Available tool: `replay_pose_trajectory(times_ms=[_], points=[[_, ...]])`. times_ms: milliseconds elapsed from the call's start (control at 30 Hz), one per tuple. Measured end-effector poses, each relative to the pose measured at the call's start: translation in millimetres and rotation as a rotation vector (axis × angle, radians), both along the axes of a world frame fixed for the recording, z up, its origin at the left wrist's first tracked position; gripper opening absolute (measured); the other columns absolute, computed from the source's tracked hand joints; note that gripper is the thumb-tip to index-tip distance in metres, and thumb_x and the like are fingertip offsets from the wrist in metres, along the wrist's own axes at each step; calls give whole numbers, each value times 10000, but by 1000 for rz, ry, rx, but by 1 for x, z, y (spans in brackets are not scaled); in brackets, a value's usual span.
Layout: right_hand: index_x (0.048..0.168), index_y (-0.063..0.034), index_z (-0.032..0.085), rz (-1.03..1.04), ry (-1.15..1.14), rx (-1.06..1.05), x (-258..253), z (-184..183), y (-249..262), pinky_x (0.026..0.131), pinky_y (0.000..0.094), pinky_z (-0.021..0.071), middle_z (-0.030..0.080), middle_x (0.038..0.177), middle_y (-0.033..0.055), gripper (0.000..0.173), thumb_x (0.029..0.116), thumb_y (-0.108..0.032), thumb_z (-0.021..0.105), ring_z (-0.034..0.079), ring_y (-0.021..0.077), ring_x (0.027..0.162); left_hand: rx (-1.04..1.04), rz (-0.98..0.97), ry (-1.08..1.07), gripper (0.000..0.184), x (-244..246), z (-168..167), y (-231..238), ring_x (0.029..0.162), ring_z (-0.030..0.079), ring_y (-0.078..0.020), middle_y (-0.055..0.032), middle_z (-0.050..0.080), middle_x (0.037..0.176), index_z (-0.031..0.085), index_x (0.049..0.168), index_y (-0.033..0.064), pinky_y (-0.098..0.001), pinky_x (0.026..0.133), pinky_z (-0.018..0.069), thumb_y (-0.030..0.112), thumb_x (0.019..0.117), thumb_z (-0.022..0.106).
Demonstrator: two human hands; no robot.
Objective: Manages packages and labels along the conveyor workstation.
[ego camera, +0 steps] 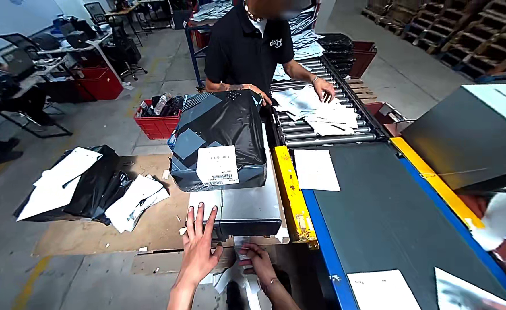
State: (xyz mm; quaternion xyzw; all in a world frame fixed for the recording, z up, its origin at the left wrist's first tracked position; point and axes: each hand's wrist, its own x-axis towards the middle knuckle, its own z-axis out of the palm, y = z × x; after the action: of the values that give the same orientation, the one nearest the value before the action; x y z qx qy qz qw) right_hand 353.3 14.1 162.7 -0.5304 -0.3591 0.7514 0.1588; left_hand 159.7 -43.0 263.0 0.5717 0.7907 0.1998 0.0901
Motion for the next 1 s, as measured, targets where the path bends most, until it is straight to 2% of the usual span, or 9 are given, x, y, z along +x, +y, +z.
replay_pose_trajectory(times_ms=[100, 233, 433, 567, 667, 733, 800, 900, 1000], points=[[1178, -20, 684, -113, -76, -32, -18, 12, 10, 536, 328, 568, 783, 948, 128, 330, 1035, -316, 650, 738, 218, 681, -29, -24, -19, 1069, -2, 0, -3, 1565, 19, -451, -89, -24, 1735, 243, 1635, 344, -726, 1063, 325, 274, 721, 793], [1034, -6, 710, -257, -201, -33, -41, 20, 22, 390, 232, 412, 764, 755, 85, 259, 1005, -263, 699, 607, 98, 460, 10, -42, -7, 1044, -5, -3, -4, 1560, 77, -452, -84, 11, 1736, 260, 1628, 355, -695, 1029, 378, 287, 723, 776], [889, 43, 722, -246, -355, 234, -49, 16, 16, 647, 402, 581, 714, 702, 110, 143, 922, -94, 748, 671, 192, 596, 92, -37, -5, 1073, -1, -9, -1, 1526, 86, -549, -119, 71, 1727, 331, 1607, 326, -792, 934, 397, 272, 649, 813], [908, 4, 750, -136, -397, 315, 68, 16, 30, 656, 410, 618, 730, 724, 101, 254, 942, -247, 759, 705, 196, 624, 108, -76, -4, 1081, 2, -8, 4, 1499, 55, -611, -197, 111, 1706, 342, 1607, 256, -827, 990, 317, 276, 634, 812], [962, 6, 748, -275, -705, 341, 196, -14, 119, 776, 533, 578, 746, 798, 119, 360, 1009, -340, 661, 716, 275, 741, 92, -73, -14, 1070, 6, 0, 8, 1477, 32, -653, -262, 119, 1686, 339, 1609, 198, -833, 1032, 260, 238, 651, 815], [893, 9, 744, -435, -829, 381, 253, -37, 183, 764, 559, 561, 739, 776, 128, 398, 983, -377, 706, 707, 298, 732, 104, -64, 3, 1066, 8, -2, 8, 1476, 25, -656, -290, 127, 1674, 351, 1598, 173, -825, 1069, 220, 236, 640, 814], [938, -6, 764, -327, -992, 314, 289, -54, 212, 859, 587, 543, 759, 896, 169, 456, 926, -461, 755, 723, 348, 887, 116, -59, 14, 1033, 10, -4, 8, 1470, 23, -666, -329, 140, 1655, 365, 1585, 138, -798, 1120, 172, 256, 656, 800], [1150, -44, 727, -15, -1281, 93, 323, -48, 180, 921, 599, 546, 724, 1162, 213, 832, 788, -793, 690, 692, 380, 1123, 117, -93, 9, 970, 9, 0, 14, 1459, 10, -680, -381, 139, 1630, 382, 1564, 69, -754, 1166, 113, 276, 701, 775], [1169, -13, 724, 64, -1402, 100, 339, -22, 112, 912, 646, 525, 714, 1175, 259, 958, 775, -877, 595, 681, 437, 1128, 117, -67, -9, 957, 12, 1, 12, 1479, 28, -649, -339, 153, 1648, 402, 1563, 94, -754, 1161, 150, 298, 702, 767]])
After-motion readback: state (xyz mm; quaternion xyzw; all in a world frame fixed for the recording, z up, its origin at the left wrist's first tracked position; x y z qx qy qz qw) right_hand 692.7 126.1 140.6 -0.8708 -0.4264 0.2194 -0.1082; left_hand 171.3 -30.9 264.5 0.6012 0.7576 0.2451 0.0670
